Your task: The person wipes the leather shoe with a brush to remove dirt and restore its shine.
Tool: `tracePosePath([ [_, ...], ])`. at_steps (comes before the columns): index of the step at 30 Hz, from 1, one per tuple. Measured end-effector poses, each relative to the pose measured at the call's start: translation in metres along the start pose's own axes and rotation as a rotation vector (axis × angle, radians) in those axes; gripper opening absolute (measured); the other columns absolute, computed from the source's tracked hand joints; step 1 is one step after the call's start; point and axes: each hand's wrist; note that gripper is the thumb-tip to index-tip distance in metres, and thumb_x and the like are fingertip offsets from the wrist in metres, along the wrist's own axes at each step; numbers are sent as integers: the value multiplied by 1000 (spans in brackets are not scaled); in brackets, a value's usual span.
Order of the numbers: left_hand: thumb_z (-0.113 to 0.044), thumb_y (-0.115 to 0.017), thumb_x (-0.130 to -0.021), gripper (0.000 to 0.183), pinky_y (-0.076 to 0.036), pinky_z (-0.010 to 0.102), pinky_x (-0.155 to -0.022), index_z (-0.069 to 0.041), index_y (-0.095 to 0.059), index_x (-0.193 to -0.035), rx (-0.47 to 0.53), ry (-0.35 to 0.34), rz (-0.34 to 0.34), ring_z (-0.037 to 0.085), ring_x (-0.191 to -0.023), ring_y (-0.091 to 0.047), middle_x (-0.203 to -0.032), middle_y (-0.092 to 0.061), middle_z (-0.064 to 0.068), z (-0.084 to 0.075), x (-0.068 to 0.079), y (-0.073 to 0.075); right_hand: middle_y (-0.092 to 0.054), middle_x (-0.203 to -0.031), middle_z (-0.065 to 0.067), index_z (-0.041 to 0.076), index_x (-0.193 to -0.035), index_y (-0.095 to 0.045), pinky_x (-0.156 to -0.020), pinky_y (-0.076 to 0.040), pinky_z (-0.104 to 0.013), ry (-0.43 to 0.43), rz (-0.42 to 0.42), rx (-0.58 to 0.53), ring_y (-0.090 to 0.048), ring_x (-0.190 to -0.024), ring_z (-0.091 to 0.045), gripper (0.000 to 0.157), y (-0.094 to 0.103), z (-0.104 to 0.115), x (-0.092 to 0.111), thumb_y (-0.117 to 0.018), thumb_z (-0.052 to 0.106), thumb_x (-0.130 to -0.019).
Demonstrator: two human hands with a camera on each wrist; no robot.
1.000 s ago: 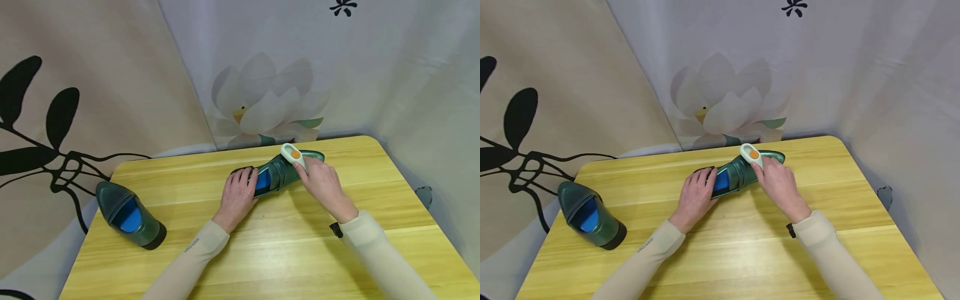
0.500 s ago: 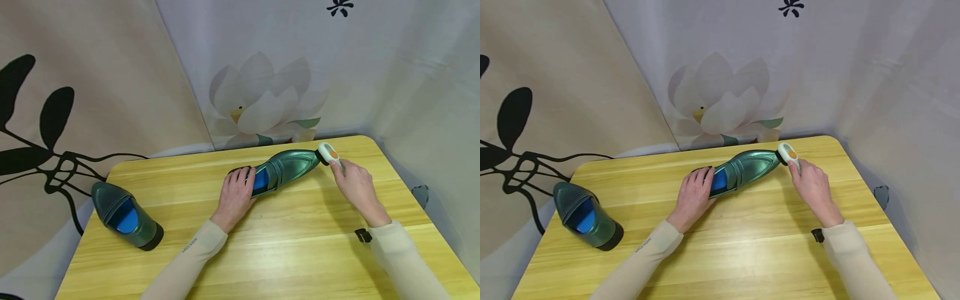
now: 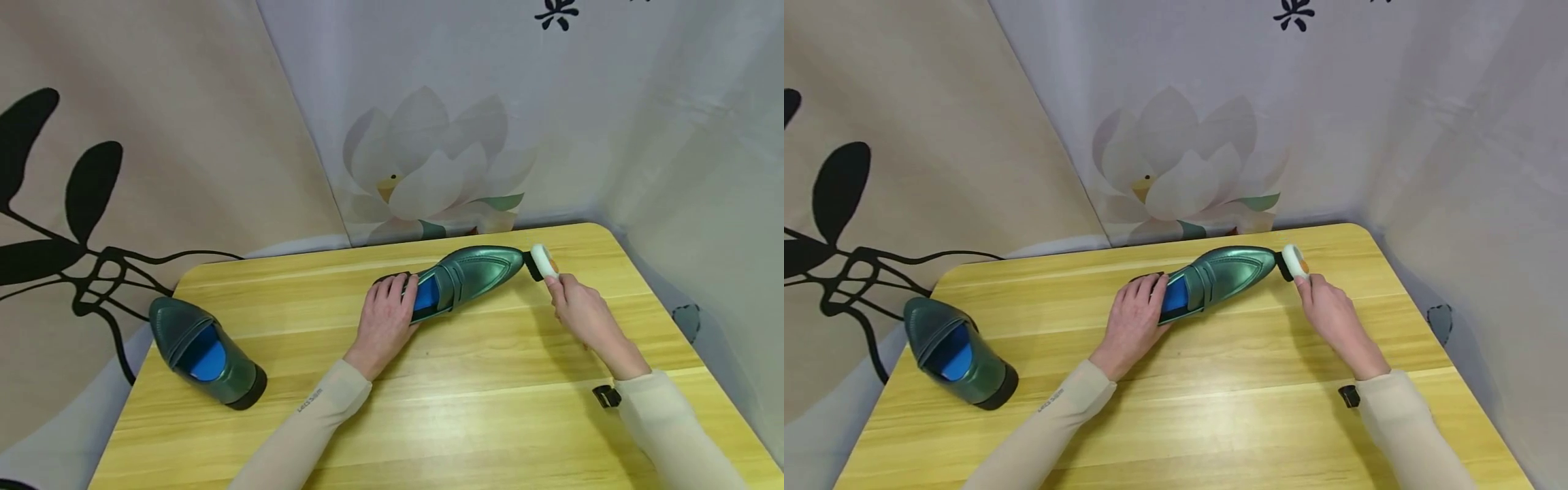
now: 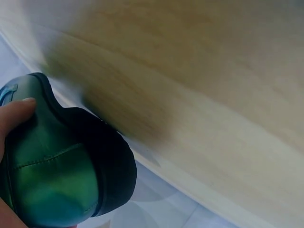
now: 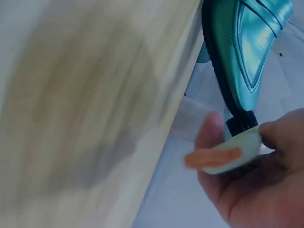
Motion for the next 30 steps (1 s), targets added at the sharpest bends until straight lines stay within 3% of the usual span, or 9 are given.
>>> tracePosePath([
  [3, -50, -89, -78, 87, -51, 49, -102, -8, -52, -145, -12, 1, 0, 34, -121, -60, -136, -59, 16, 1, 1, 1, -62, -93, -18, -9, -115, -51, -57, -47, -37, -10, 48, -32, -63, -73, -26, 59, -1, -2, -1, -24, 44, -114],
  [6, -48, -88, -79, 86, -51, 49, -101, -8, -51, -145, -2, -5, 6, 35, -121, -59, -137, -58, 17, 1, 1, 2, -62, -97, -20, -8, -117, -52, -58, -46, -37, 22, 12, -15, -62, -76, -28, 57, -1, 5, -11, -25, 42, -114],
  [13, -49, -86, -81, 86, -50, 49, -103, -8, -49, -147, 6, -7, 30, 35, -123, -58, -138, -57, 17, 0, 1, 2, -47, -77, -10, 3, -96, -51, -55, -36, -39, 127, -61, 80, -45, -65, -27, 44, 2, 29, -32, -31, 37, -115],
  [19, -48, -88, -80, 87, -50, 49, -103, -8, -49, -146, 2, -8, 14, 35, -123, -58, -138, -57, 17, 0, 1, 3, -45, -74, -9, 3, -96, -51, -53, -34, -37, 67, -72, 63, -42, -61, -25, 44, 5, 13, -16, -30, 36, -115],
  [24, -48, -90, -77, 88, -51, 48, -102, -7, -52, -145, -17, -3, -9, 34, -121, -60, -136, -59, 16, 0, 2, 4, -52, -77, -11, 0, -98, -53, -53, -36, -37, 37, -49, 42, -44, -60, -24, 47, 5, -3, -4, -28, 36, -115],
  [30, -47, -89, -77, 91, -48, 49, -106, -7, -48, -148, 11, 4, 52, 35, -124, -57, -139, -57, 17, -2, 2, 8, -58, -82, -14, -2, -102, -56, -52, -36, -37, 29, -97, 31, -44, -59, -24, 49, 10, -8, 0, -28, 37, -115],
])
Point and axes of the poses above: each hand's wrist, its own x-axis away from the middle knuckle, its own y-axis out of the back of the hand, z = x × y
